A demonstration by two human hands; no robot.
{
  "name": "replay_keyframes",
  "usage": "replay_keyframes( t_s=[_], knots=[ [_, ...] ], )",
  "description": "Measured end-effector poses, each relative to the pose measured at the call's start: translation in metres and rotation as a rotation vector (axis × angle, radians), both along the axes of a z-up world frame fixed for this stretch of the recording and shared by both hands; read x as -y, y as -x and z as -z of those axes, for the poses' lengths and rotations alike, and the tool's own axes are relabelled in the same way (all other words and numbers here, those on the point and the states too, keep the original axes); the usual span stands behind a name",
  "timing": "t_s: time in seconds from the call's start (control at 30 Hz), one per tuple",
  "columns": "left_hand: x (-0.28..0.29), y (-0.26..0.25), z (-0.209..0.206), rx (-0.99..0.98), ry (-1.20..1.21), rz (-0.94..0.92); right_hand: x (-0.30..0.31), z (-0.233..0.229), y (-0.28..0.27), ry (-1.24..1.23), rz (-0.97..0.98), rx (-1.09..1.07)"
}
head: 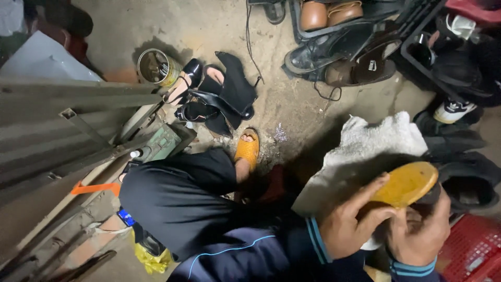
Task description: The person cleans a single black sneaker using a rubber mallet and a yellow brush. They repeatedly tap the shoe with the mallet and brush the upper and sole areas while sitting on the floor.
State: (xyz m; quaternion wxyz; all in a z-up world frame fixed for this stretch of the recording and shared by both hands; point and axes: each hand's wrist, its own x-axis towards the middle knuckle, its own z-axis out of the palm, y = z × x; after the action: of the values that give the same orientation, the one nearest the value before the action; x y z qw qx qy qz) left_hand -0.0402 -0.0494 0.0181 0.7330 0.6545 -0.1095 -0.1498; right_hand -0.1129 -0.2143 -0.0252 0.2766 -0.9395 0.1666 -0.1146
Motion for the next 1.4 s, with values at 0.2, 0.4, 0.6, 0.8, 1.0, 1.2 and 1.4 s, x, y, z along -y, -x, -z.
replay_keyframes(
  t_s=[0.2, 0.4, 0.6, 0.8, 1.0, 1.2, 1.4],
  knots=[
    [0.009, 0.018, 0.016, -0.086, 0.100, 0.015, 0.009, 0.006, 0.013, 0.004, 0.005, 0.019],
    [0.003, 0.010, 0.003, -0.069, 0.058, -0.020, -0.003, 0.003, 0.006, -0.080, 0.053, 0.034],
    [-0.001, 0.011, 0.003, -0.069, 0.078, 0.044, -0.017, -0.009, 0.000, -0.051, 0.093, 0.045],
    [-0.005, 0.006, 0.005, -0.055, 0.102, 0.032, -0.005, -0.008, -0.002, 0.058, -0.008, -0.011],
    [-0.009, 0.004, -0.002, -0.118, 0.074, 0.020, -0.001, -0.002, -0.008, 0.041, -0.053, -0.012],
    [-0.008, 0.003, 0.002, -0.107, 0.066, 0.021, -0.012, -0.010, -0.019, -0.006, -0.063, 0.036],
    [-0.011, -0.001, 0.014, -0.282, -0.021, 0.062, -0.007, -0.015, -0.028, 0.056, -0.174, 0.006]
  ],
)
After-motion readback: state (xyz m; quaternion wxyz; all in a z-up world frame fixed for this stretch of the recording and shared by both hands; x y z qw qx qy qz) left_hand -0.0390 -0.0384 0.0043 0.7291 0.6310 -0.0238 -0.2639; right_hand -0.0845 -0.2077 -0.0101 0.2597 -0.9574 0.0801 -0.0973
